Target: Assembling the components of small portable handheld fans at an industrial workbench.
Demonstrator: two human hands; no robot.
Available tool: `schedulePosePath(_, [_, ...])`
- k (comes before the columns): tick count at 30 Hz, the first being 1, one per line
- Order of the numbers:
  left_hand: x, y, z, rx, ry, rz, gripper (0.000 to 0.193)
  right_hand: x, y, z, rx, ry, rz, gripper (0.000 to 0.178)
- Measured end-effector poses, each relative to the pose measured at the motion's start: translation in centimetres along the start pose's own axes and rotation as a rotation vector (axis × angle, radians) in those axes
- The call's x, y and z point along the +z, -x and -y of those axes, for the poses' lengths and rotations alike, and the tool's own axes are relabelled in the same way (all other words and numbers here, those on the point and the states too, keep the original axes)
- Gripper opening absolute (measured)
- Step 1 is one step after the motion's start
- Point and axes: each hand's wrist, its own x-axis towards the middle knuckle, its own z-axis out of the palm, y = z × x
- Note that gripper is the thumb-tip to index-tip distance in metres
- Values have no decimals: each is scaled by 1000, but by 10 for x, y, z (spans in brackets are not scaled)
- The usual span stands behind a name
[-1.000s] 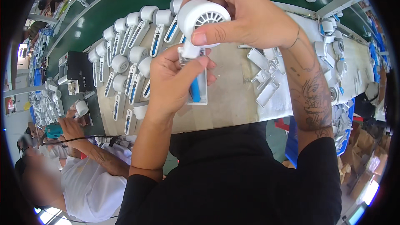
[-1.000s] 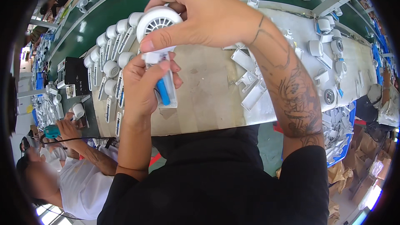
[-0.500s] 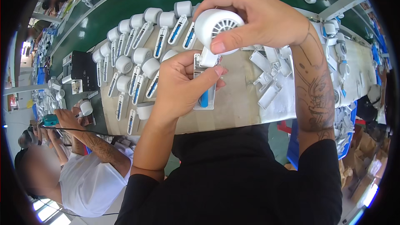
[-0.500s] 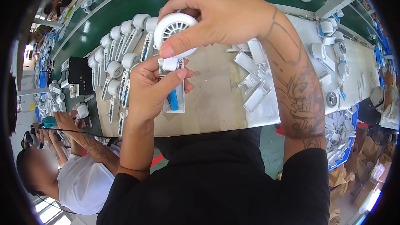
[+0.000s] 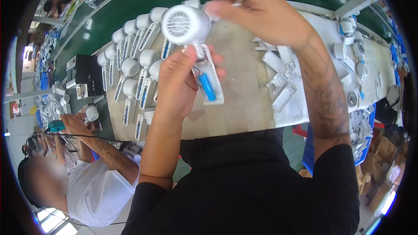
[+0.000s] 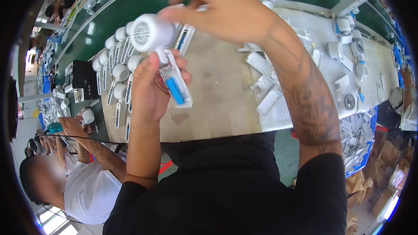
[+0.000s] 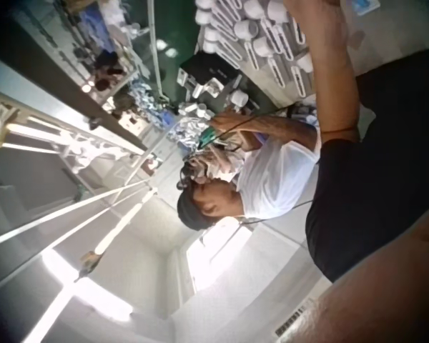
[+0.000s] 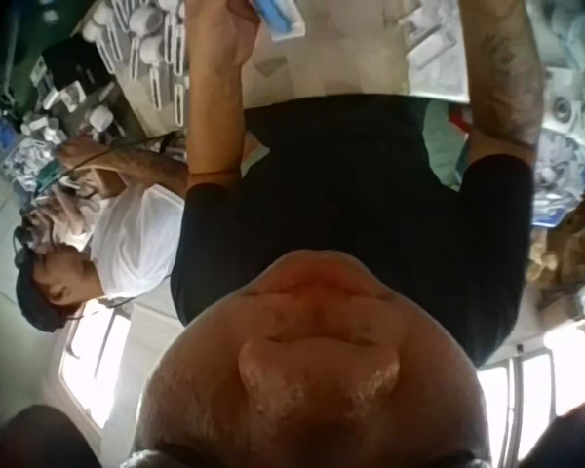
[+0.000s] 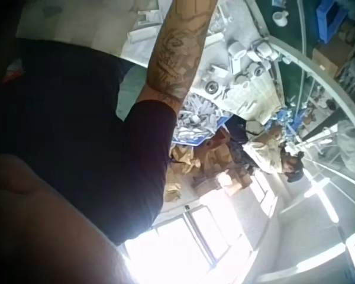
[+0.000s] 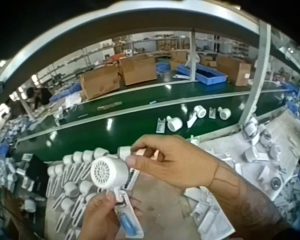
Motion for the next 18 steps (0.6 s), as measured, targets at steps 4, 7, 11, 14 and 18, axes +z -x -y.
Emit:
schedulePosePath(4, [-8, -3, -5, 44, 40, -171, 33, -5, 76, -43, 196, 601, -16, 24])
schedulePosePath(7, [-24, -1, -3, 48, -42, -191, 27, 16, 120, -58, 342, 815, 37, 30])
schedulePosePath(11, [-20, -9, 3, -11, -28, -143, 31, 24, 136, -77, 357, 749, -119, 42])
schedulePosePath(14, [-14, -9, 8, 3, -9, -168, 34, 31, 130, -83, 328, 817, -147, 38])
schedulePosePath(18, [-8, -8, 13, 18, -36, -158, 36, 28, 126, -89, 319, 807, -178, 44])
